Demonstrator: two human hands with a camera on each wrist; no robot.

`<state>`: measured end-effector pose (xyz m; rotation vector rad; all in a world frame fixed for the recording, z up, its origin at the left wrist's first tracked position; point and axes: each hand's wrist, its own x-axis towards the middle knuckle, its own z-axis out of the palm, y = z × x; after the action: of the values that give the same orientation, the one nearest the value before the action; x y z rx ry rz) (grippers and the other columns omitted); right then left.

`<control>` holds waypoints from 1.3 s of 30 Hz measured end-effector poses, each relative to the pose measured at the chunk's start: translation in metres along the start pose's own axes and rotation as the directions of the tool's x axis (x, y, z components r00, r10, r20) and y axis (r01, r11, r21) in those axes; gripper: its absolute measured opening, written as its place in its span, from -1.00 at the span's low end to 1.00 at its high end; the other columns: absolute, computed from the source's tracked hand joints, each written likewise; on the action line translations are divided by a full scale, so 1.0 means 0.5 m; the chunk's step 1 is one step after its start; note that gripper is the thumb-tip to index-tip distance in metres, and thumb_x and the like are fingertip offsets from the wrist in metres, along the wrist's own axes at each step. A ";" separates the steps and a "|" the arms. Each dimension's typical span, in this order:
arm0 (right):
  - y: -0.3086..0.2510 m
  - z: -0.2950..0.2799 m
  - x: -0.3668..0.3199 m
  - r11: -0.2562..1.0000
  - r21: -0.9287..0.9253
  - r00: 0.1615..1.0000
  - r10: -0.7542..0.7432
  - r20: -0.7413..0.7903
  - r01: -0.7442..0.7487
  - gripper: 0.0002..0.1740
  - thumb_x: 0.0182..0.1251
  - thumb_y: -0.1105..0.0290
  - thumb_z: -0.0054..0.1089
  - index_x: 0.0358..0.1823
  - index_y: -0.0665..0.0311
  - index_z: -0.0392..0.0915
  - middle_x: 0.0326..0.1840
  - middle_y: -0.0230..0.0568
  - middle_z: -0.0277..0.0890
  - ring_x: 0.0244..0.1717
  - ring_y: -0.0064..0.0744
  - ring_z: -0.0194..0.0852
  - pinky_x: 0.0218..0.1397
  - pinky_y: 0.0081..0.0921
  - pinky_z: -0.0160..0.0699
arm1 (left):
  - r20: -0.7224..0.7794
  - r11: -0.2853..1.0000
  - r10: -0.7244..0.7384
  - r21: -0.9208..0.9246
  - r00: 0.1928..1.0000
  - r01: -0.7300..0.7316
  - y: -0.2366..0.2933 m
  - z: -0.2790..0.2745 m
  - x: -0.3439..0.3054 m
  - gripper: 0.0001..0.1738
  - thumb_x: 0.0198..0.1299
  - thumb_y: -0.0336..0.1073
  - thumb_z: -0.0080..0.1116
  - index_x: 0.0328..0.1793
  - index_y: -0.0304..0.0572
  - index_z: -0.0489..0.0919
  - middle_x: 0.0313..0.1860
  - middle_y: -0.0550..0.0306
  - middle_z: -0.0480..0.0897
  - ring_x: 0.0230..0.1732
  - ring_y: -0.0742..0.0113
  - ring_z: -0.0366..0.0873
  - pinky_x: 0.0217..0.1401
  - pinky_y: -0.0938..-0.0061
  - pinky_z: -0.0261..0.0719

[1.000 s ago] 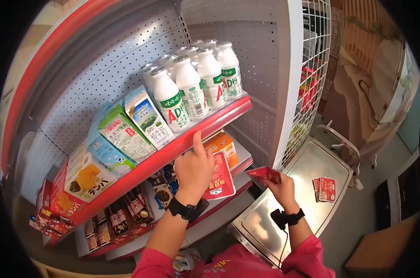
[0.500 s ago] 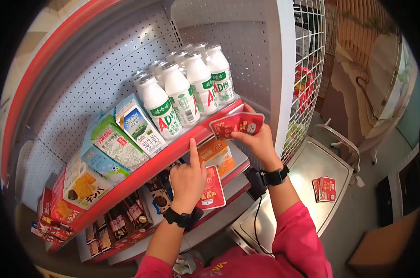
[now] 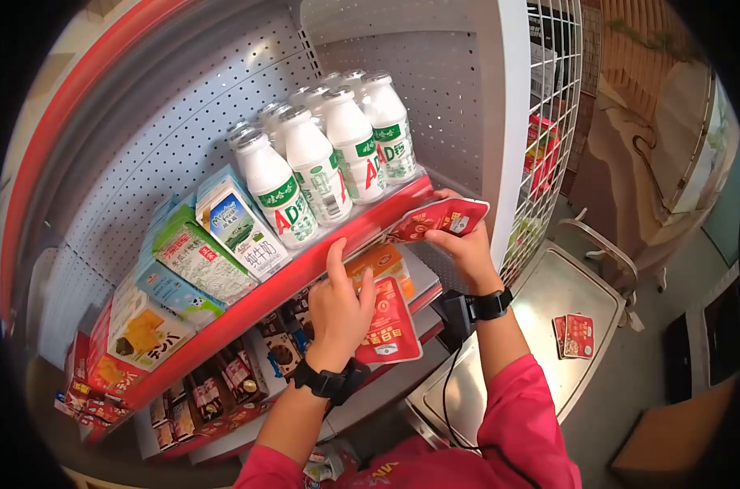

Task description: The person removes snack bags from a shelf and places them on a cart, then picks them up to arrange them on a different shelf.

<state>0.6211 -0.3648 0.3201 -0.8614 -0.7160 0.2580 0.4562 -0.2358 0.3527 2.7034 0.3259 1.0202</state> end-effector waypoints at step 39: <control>-0.203 0.173 0.170 -0.031 -0.669 0.647 0.295 0.703 0.742 -0.79 -0.19 0.37 0.30 -0.43 0.17 0.57 -0.48 -0.13 0.53 -0.34 -0.09 0.52 -0.28 -0.26 0.46 | 0.009 0.985 -0.020 -0.170 1.000 0.021 -0.006 0.007 -0.006 -0.50 0.09 -0.32 0.14 0.13 -0.31 0.28 -0.54 -0.06 0.56 -0.51 -0.07 0.50 -0.34 0.15 0.40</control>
<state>0.6189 -0.3368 0.4757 -2.0894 -1.9880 -0.5010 0.4561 -0.2345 0.3474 2.5450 0.2528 0.9850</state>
